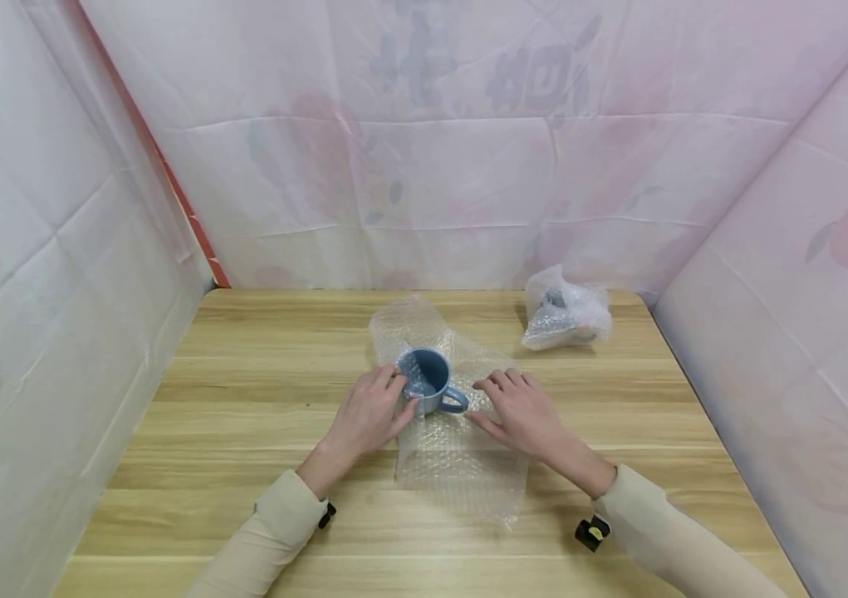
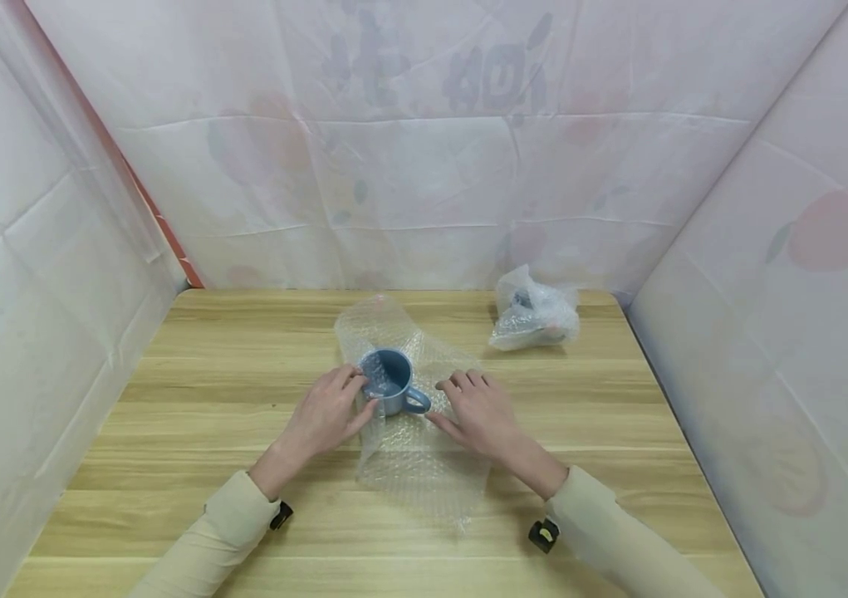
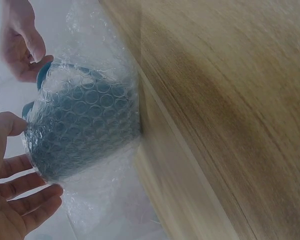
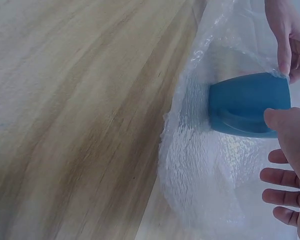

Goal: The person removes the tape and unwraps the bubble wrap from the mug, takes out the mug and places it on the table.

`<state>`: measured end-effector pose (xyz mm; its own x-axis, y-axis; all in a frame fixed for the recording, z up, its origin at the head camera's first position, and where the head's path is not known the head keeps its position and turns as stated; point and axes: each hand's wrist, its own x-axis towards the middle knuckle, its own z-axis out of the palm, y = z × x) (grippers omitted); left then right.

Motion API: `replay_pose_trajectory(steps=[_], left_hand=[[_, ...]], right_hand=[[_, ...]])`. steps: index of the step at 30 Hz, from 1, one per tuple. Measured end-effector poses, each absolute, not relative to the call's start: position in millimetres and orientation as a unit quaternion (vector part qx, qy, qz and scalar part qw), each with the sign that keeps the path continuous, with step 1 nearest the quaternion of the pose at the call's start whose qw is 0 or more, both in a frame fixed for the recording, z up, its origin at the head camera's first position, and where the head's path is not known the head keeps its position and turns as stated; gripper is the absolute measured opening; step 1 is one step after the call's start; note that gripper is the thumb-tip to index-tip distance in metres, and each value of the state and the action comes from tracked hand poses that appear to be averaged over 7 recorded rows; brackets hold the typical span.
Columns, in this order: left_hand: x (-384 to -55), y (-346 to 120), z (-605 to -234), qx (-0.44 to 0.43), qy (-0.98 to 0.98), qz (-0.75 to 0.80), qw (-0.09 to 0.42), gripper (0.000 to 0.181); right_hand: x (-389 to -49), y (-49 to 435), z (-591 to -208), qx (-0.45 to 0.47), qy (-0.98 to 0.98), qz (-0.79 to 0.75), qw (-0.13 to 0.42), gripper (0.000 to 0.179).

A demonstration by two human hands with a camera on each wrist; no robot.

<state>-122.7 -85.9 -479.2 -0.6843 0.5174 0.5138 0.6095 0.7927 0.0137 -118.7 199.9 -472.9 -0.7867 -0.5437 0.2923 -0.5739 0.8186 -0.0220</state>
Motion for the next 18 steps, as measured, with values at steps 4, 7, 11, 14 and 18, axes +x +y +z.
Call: replay_pose_trajectory(steps=[4,7,11,14,18], left_hand=[[-122.9,-85.6,-479.7,-0.308,-0.913,-0.092,0.25,0.033],[-122.7,-85.6,-479.7,-0.307,-0.915,-0.09,0.247,0.033],[-122.3,-85.8,-479.6,-0.306,-0.917,-0.088,0.242,0.034],[-122.1,-85.8,-479.2,-0.306,-0.917,-0.087,0.241,0.034],[-122.2,-85.4,-478.8,-0.307,-0.917,-0.084,0.242,0.034]], right_hand=[[-122.7,194.8,-476.0,0.301,-0.94,0.051,0.15,0.048],[-125.3,191.2,-478.0,0.301,-0.94,0.053,0.152,0.046],[-128.2,186.3,-479.1,0.305,-0.939,0.052,0.152,0.043],[-130.2,182.7,-479.5,0.311,-0.936,0.041,0.159,0.041],[-132.0,179.2,-481.1,0.317,-0.932,0.022,0.176,0.04]])
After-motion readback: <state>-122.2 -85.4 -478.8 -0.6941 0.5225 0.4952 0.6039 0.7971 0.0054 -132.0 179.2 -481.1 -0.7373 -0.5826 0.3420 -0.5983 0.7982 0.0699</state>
